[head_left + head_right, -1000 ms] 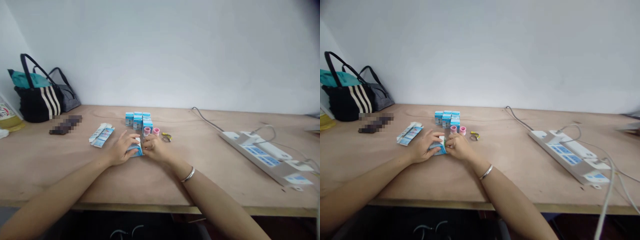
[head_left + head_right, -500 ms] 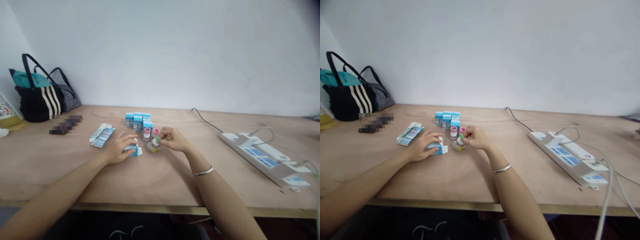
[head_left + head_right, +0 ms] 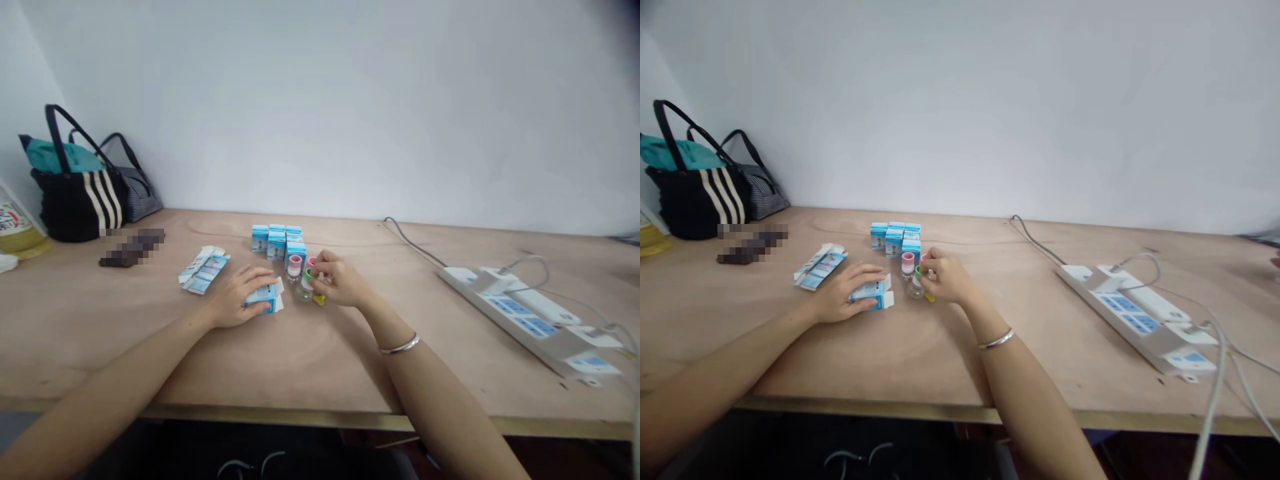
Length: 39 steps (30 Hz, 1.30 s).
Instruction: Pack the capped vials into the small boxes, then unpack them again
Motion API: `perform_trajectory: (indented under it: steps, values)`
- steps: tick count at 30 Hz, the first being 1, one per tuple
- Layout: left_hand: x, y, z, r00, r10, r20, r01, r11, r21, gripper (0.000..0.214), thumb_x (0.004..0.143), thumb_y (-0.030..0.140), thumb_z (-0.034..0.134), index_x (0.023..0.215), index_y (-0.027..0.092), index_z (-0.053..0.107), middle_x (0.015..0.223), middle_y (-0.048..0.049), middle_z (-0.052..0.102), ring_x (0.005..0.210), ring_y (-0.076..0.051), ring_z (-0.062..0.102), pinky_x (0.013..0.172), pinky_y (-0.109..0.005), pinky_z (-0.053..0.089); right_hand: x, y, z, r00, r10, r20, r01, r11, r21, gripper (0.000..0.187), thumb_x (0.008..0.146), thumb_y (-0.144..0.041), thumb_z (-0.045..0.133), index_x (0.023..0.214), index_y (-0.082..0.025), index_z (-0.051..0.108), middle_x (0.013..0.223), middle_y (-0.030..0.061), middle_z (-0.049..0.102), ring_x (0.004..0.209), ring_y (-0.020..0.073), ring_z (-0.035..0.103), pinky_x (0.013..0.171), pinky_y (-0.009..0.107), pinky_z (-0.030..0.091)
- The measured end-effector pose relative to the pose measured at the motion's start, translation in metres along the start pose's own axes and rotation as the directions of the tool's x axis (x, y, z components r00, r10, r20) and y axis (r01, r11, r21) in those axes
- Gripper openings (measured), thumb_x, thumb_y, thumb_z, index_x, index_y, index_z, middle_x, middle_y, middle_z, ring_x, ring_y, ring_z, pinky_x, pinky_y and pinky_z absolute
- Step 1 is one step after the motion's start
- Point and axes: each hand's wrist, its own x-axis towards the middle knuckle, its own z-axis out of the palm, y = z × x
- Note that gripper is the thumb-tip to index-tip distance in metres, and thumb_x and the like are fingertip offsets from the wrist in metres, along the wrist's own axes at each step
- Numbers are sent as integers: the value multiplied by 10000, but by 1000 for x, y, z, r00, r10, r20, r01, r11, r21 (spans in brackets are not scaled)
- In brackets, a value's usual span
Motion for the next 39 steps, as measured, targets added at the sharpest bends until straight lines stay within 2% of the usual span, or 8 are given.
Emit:
perform_trajectory:
  steps: [7,11,16,22,27,30,34,39]
  values:
    - [-1,4,-6,999,-39,8,39,999,-27,553,757,370,634,1261,241,446,1331,-99,438,1223,-257,441,1026,-418,370,-4,6,-9,999,33,22,-28,980,-198,83,709,-140,542,645,-156,592,752,36,508,573,108,471,602,248,384]
    - [-1,5,-11,982,-183,-39,183,983,8,642,700,435,669,1260,215,444,1263,-104,497,1153,-276,490,985,-417,394,-3,4,-5,1000,-4,11,6,983,-183,88,757,-177,545,732,-158,627,769,42,521,611,119,502,633,251,397]
    - [-4,-2,-11,946,-320,50,318,947,41,510,738,505,602,1137,192,543,1071,-86,620,984,-257,585,849,-376,456,-1,1,0,1000,-1,1,1,958,-288,75,771,-206,573,734,-169,627,793,45,547,624,124,518,669,275,394]
    - [-4,0,-6,976,-216,14,216,976,-8,523,717,396,665,1196,250,515,1138,-54,587,1023,-234,574,877,-358,465,0,-3,0,979,-34,-201,1,987,-159,209,735,-328,657,875,-179,609,783,45,564,677,154,541,628,275,419]
    - [-1,11,5,991,-122,-55,119,992,-49,595,639,383,753,1189,296,543,1251,-76,466,1124,-270,508,948,-425,443,2,-22,7,908,-153,-389,136,988,-72,164,797,-333,598,726,-192,552,724,43,551,698,162,523,660,303,428]
    - [-1,15,7,990,-138,-40,131,982,-137,670,607,471,754,1208,283,526,1307,-92,412,1192,-300,457,977,-462,422,1,-35,12,911,-273,-310,234,959,-159,279,762,-393,625,630,-194,481,761,55,555,772,187,521,718,338,406]
    - [-3,10,7,972,-237,-8,220,915,-338,666,687,464,691,1263,245,439,1259,-97,485,1119,-246,530,892,-409,504,0,-47,20,927,-367,-72,347,915,-205,318,779,-470,575,652,-196,476,851,69,570,857,208,516,821,385,374]
    - [-5,3,12,959,-266,100,278,806,-523,538,742,410,652,1209,215,471,1173,-76,589,1009,-210,605,856,-374,526,-1,-46,30,956,-281,79,290,945,-152,235,788,-395,580,714,-191,491,1093,124,549,938,222,525,799,362,409]
